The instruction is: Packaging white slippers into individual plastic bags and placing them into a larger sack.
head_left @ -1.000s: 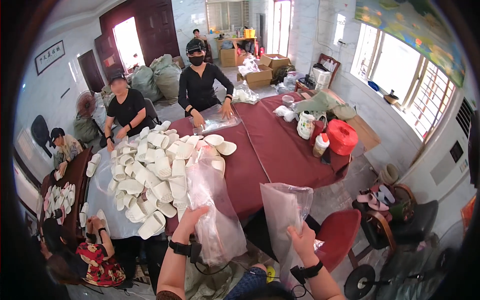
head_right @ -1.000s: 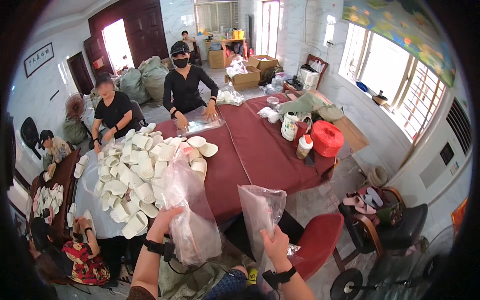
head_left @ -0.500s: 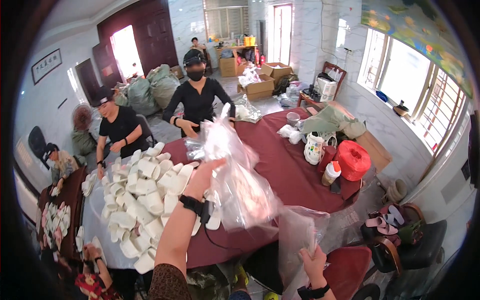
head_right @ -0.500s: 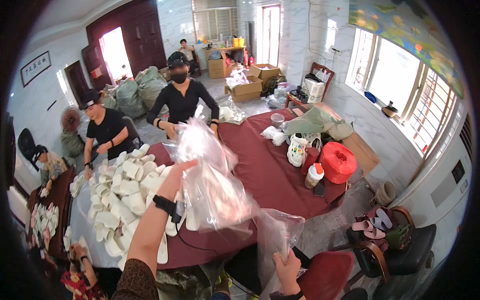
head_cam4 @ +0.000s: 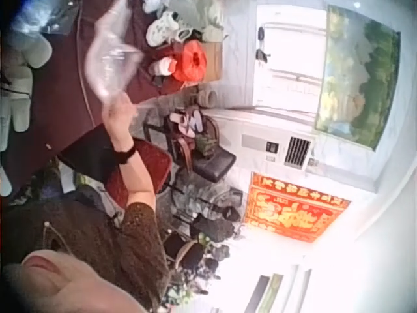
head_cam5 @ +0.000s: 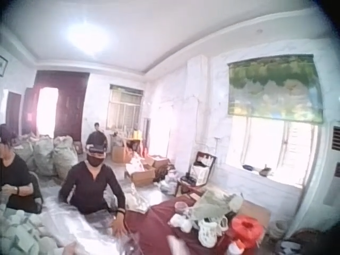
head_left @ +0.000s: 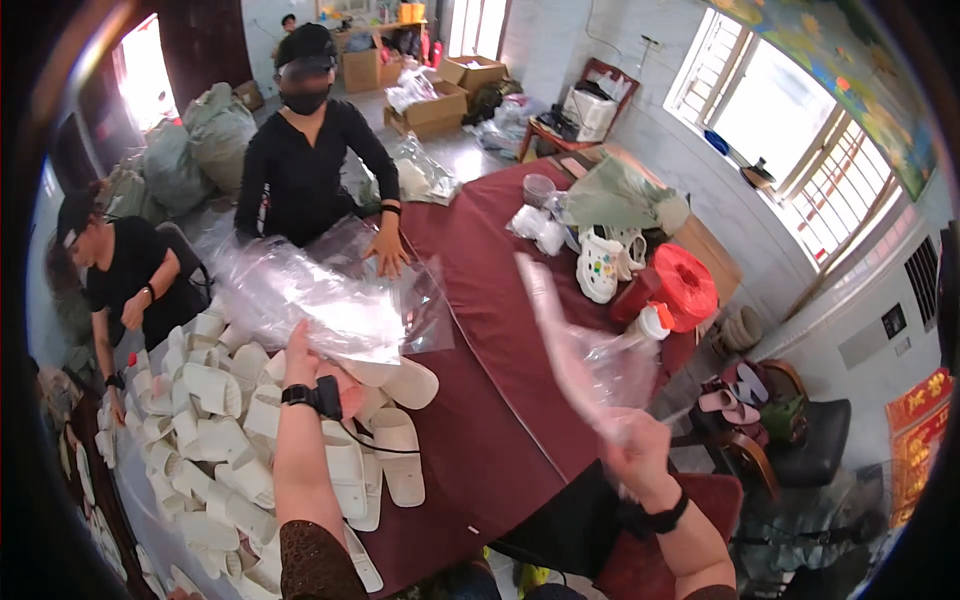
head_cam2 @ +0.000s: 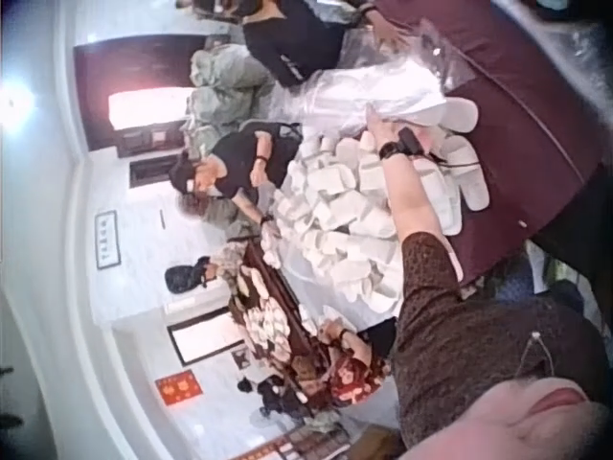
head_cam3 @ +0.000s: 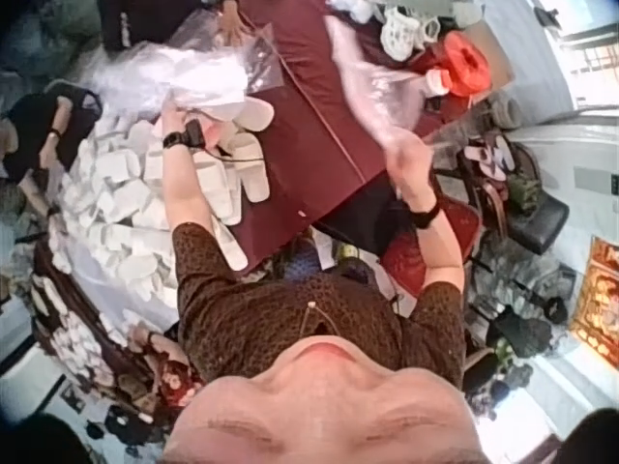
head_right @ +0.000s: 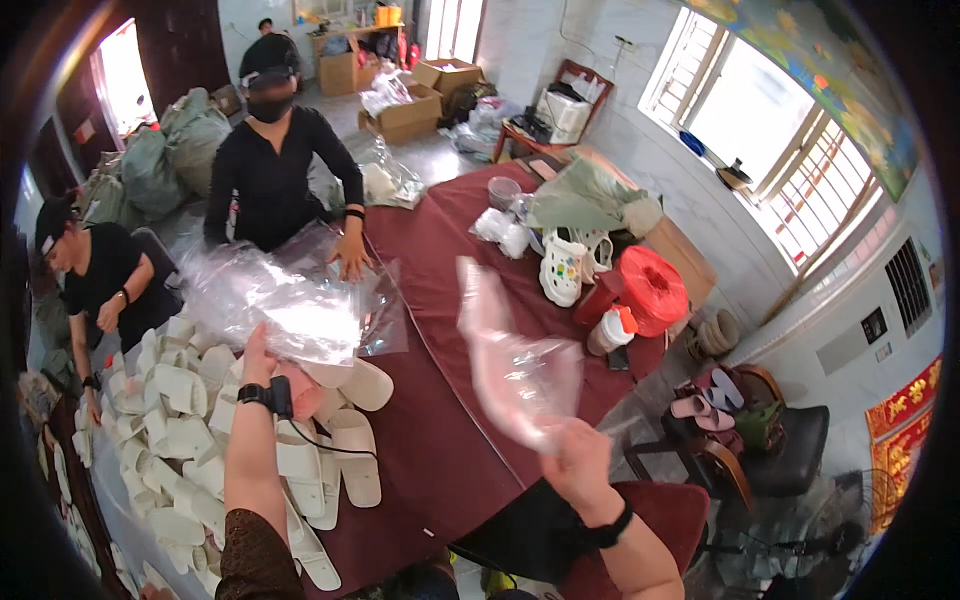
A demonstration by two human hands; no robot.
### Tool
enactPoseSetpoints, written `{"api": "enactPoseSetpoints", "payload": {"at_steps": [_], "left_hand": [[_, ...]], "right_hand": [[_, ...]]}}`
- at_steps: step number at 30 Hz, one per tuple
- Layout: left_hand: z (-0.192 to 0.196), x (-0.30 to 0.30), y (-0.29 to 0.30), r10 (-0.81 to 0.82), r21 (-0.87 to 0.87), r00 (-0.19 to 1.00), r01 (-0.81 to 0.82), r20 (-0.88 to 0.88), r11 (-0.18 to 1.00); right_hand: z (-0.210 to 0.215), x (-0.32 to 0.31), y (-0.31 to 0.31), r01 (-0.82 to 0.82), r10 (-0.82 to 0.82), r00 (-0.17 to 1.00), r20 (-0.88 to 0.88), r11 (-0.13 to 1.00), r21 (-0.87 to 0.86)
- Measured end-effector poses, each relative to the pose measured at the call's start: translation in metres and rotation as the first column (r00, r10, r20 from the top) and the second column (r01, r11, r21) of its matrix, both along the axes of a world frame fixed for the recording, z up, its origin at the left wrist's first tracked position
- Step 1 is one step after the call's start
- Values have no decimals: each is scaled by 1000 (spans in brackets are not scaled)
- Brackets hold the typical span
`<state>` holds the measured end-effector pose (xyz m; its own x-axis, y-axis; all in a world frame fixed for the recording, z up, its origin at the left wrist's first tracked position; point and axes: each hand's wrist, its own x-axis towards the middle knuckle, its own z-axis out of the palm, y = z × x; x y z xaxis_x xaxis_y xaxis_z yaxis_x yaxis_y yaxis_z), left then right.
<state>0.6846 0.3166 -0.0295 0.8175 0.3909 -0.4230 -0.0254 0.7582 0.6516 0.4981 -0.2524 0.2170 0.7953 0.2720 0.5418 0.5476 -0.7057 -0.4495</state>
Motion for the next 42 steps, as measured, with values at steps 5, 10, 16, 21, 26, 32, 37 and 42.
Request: {"api": "enactPoseSetpoints", "payload": {"at_steps": [5, 10, 16, 21, 26, 32, 37, 42], "left_hand": [[-66, -9, 55, -1, 91, 993, 11, -120, 996], [-63, -33, 56, -66, 27, 992, 69, -106, 997], [-28, -63, 41, -11, 83, 989, 23, -148, 996], [-11, -73, 16, -24, 237, 976, 77, -219, 968], [-1, -95, 46, 68, 583, 834, 322, -547, 746], [40, -104, -197, -284, 928, 955, 177, -82, 327], [-17, -131, -311, -397, 797, 752, 273, -526, -539], [-43, -157, -346, -237, 671, 651, 570, -721, -475]], "right_hand": [[-89, 11, 27, -259, 286, 958, 9, 881, -396], [-227, -8, 21, -425, 408, 902, -138, 792, -438], [-281, -44, 1, -489, 325, 864, -384, 722, -490], [-289, -44, -16, -493, 336, 859, -385, 745, -449], [-297, -32, -23, -542, 396, 831, -390, 733, -411], [-309, -27, -78, -574, 386, 802, -457, 710, -408], [-270, -9, -76, -594, 354, 761, -544, 718, -363], [-243, -23, -102, -370, 187, 831, -524, 889, -270]]}}
